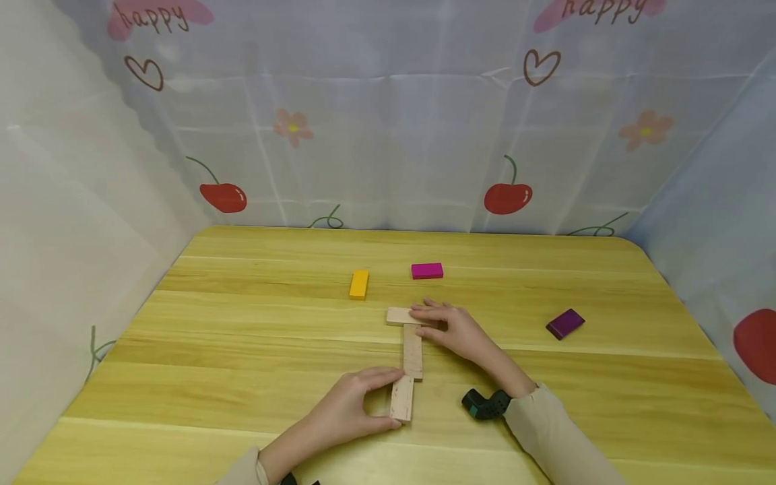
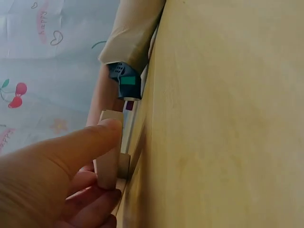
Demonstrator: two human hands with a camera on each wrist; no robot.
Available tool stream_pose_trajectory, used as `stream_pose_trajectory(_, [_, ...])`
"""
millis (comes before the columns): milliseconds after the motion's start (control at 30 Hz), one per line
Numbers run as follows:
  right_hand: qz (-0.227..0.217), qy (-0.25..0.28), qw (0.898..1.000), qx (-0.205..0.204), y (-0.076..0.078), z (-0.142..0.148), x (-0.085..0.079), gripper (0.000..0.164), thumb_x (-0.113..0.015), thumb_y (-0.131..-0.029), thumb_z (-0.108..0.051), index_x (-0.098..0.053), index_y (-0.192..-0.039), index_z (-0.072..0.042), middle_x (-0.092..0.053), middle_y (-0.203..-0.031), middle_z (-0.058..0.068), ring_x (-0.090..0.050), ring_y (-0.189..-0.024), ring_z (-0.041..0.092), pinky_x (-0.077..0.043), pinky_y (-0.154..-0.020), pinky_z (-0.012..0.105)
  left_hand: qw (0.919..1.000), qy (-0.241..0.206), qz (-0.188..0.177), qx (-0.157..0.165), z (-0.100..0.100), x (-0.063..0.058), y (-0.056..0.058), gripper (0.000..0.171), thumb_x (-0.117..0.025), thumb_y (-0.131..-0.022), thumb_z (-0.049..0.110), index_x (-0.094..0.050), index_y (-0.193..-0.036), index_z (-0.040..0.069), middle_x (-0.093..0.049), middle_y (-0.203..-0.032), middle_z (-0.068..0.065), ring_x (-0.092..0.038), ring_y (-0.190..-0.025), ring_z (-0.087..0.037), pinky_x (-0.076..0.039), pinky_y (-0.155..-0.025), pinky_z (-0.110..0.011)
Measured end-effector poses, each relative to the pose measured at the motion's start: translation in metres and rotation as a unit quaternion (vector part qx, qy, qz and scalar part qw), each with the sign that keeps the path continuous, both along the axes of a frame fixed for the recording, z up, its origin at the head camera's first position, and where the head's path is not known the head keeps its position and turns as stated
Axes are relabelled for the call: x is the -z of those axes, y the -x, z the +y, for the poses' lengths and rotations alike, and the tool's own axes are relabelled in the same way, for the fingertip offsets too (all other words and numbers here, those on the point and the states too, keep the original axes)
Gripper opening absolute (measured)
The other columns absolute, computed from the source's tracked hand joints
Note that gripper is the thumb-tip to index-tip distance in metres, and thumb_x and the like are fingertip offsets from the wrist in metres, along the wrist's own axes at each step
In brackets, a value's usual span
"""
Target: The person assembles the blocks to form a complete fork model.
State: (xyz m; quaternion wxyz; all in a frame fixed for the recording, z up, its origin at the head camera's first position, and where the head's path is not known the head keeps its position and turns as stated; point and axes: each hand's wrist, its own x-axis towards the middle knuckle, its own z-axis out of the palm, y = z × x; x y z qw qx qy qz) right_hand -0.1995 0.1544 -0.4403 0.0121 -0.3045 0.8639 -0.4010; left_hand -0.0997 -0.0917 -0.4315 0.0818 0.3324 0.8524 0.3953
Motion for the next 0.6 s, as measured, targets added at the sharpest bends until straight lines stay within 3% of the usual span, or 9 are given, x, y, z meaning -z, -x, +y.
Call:
stream_pose_trajectory(167, [-0.002,0.000,1.000,0.001,0.000,0.000,-0.001,0.037,-0.066,-0.089,-0.018,-0.063,-0.124,-0.007,-0.056,-0.128,0.006,-0.036,-0.130,0.029,-0.017,-0.107,0.053,0.9999,0.011,0.003,0.000,-0.001,0.002,0.000,0.065,-0.080,-0.076,0.028,-0.054,-0.132,0.007,-0.052,-0.131,-0.002,-0.048,-0.120,-0.019,-0.039,-0.098,-0.035])
stream_pose_trajectory(367, [0.004,-0.002,1.000,0.001,0.000,-0.001,-0.002,0.037,-0.066,-0.089,-0.018,-0.063,-0.123,-0.006,-0.056,-0.127,0.006,-0.037,-0.129,0.029,-0.017,-0.107,0.053,0.9980,0.042,0.045,-0.017,0.005,0.006,-0.006,0.068,-0.079,-0.076,0.029,-0.052,-0.134,0.006,-0.052,-0.132,-0.004,-0.048,-0.120,-0.019,-0.039,-0.098,-0.035])
stream_pose_trajectory(600, [0.007,-0.001,1.000,0.002,-0.001,-0.002,-0.001,0.036,-0.067,-0.088,-0.018,-0.064,-0.122,-0.006,-0.057,-0.127,0.006,-0.036,-0.129,0.030,-0.017,-0.107,0.054,0.9901,0.118,0.074,-0.014,0.002,0.011,-0.008,0.089,-0.068,-0.077,0.053,-0.038,-0.142,0.000,-0.031,-0.147,-0.010,-0.021,-0.136,-0.024,-0.016,-0.108,-0.049])
